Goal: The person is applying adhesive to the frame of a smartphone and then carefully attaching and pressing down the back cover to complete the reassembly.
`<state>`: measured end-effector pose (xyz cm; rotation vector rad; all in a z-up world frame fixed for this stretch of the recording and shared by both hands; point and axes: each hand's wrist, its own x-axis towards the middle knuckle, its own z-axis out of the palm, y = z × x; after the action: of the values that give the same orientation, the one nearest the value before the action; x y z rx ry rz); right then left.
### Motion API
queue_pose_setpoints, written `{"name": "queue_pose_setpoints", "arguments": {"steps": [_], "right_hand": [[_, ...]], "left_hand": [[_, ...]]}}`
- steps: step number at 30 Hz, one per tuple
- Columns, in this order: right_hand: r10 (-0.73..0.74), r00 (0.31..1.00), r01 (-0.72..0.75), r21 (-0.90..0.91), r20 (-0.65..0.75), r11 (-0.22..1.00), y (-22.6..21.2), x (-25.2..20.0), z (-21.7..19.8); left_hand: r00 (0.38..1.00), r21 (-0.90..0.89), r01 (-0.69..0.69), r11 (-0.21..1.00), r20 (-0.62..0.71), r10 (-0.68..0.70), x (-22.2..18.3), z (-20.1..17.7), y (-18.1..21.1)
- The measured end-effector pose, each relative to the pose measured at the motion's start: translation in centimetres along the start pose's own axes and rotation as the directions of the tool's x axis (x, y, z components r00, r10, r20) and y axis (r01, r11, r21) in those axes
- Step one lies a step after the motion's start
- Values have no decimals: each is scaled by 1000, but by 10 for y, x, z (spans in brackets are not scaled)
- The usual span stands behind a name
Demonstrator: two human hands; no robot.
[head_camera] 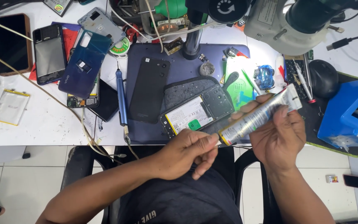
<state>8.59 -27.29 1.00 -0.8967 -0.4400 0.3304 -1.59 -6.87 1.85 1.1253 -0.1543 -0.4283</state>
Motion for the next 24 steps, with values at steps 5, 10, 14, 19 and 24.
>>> {"name": "queue_pose_setpoints", "arguments": {"steps": [5,10,14,19,24], "right_hand": [[-82,996,78,-96,-39,992,0,-2,6],[137,990,-140,228,28,963,-7,-4,22],[75,996,-61,252,-48,966,-40,-6,-7],[-203,964,227,136,-172,964,-62,-13,-95],[-144,974,122,-129,-176,984,-32,11,9]], "left_hand": [[861,797,-247,551,-81,503,6,-2,-10],[875,836,-243,492,-30,484,4,8,-17],[972,-76,145,986,199,-128,-16,18,-43],[979,477,-107,872,205,8,-13,-1,13],[747,980,195,-32,-128,652,58,-102,19]]}}
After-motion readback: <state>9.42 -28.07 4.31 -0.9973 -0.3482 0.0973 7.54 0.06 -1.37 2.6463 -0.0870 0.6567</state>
